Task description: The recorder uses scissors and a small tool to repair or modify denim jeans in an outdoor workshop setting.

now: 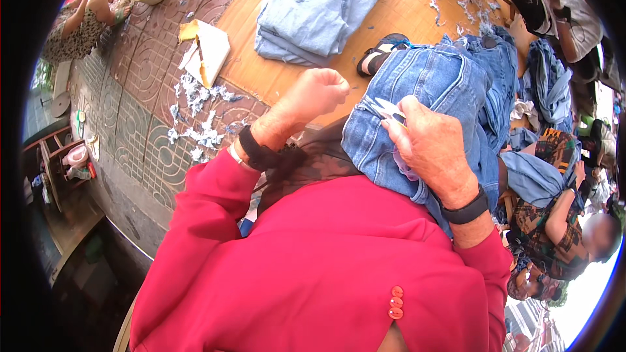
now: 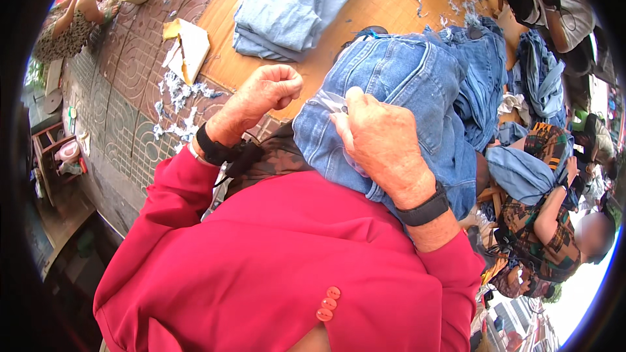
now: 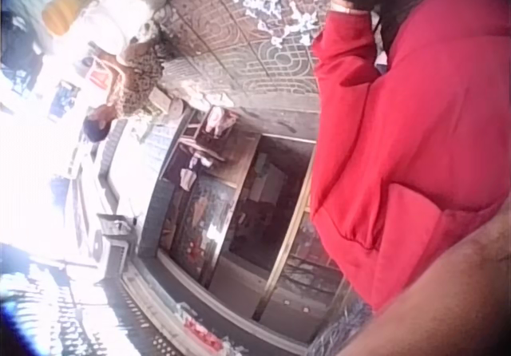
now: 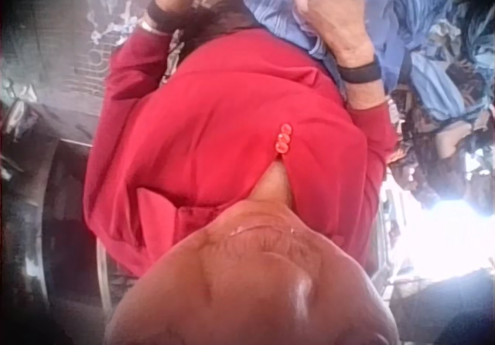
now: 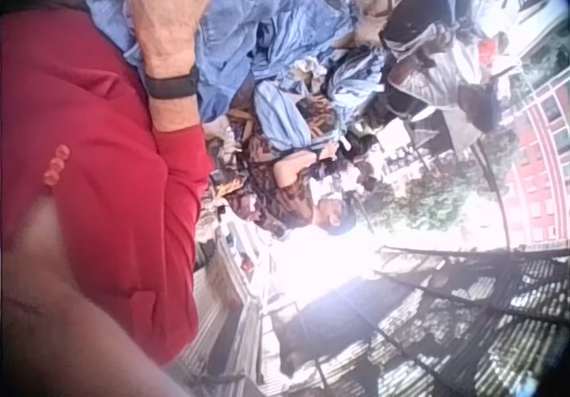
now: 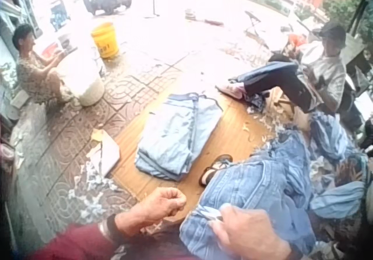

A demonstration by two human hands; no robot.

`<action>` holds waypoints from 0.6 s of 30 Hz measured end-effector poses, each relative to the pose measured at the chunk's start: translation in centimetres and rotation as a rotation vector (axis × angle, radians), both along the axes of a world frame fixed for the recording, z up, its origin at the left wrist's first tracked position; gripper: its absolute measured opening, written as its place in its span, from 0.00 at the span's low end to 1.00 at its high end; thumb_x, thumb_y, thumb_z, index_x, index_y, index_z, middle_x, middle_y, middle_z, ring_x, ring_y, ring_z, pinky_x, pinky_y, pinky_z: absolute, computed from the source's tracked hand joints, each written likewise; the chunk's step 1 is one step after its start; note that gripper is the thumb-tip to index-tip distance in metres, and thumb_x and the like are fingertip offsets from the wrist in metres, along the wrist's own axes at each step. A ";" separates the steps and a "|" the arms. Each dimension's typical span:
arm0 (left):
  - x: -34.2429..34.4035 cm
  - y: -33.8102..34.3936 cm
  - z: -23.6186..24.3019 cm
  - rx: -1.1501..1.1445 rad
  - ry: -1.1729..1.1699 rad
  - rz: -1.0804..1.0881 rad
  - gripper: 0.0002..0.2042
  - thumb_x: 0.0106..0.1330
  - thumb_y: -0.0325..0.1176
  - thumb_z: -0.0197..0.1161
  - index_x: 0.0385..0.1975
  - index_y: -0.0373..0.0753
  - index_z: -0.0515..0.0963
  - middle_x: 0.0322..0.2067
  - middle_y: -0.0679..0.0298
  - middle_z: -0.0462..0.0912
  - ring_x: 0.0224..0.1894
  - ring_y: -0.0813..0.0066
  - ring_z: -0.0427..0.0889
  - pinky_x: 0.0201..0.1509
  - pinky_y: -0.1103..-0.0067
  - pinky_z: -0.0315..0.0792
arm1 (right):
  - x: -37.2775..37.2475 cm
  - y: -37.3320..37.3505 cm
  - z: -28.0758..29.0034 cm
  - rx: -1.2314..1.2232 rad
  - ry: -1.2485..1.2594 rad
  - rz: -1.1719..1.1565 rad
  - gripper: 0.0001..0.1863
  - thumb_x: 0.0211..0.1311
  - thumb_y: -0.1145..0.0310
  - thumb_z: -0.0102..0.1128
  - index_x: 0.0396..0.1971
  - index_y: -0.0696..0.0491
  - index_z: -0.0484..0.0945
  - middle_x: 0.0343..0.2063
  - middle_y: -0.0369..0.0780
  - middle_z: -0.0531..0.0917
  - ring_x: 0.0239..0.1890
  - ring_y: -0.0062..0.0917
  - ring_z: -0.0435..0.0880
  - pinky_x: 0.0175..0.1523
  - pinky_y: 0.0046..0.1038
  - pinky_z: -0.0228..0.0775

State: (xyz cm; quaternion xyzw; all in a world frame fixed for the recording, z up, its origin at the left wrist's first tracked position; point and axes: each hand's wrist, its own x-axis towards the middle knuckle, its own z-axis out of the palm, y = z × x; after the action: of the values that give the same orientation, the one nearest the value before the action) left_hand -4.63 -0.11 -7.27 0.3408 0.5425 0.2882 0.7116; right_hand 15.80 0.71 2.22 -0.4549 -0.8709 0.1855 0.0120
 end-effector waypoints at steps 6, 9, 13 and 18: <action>0.5 0.3 0.7 -0.187 -0.128 -0.102 0.08 0.59 0.34 0.61 0.24 0.37 0.75 0.17 0.73 0.71 0.17 0.88 0.66 0.19 0.89 0.57 | -0.2 0.0 0.0 -0.006 0.007 -0.004 0.12 0.54 0.63 0.59 0.27 0.55 0.68 0.20 0.42 0.78 0.24 0.33 0.80 0.26 0.30 0.70; 0.4 0.5 0.4 -0.188 -0.104 -0.081 0.07 0.58 0.33 0.62 0.23 0.37 0.75 0.15 0.73 0.71 0.17 0.88 0.66 0.19 0.89 0.57 | -0.3 0.0 0.1 -0.009 0.016 0.006 0.12 0.54 0.63 0.59 0.27 0.55 0.68 0.20 0.42 0.78 0.24 0.33 0.80 0.26 0.30 0.70; 0.5 0.4 0.5 -0.094 -0.038 -0.033 0.05 0.57 0.32 0.62 0.24 0.38 0.76 0.17 0.73 0.72 0.18 0.89 0.65 0.20 0.89 0.57 | -0.8 0.4 0.1 -0.011 0.012 0.024 0.12 0.54 0.63 0.59 0.27 0.55 0.68 0.20 0.42 0.78 0.24 0.33 0.80 0.26 0.30 0.70; 0.8 -0.2 -0.1 0.171 0.096 -0.019 0.06 0.60 0.31 0.59 0.26 0.36 0.75 0.21 0.73 0.73 0.25 0.87 0.69 0.28 0.87 0.64 | -1.5 0.7 -0.5 -0.021 0.018 0.040 0.12 0.54 0.63 0.59 0.26 0.55 0.68 0.20 0.42 0.78 0.24 0.33 0.80 0.26 0.31 0.70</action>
State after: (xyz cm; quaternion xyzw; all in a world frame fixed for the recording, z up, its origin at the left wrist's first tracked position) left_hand -3.79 -0.27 -7.41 0.4186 0.5462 0.3101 0.6560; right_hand 14.33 1.45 1.76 -0.4357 -0.8778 0.1988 0.0112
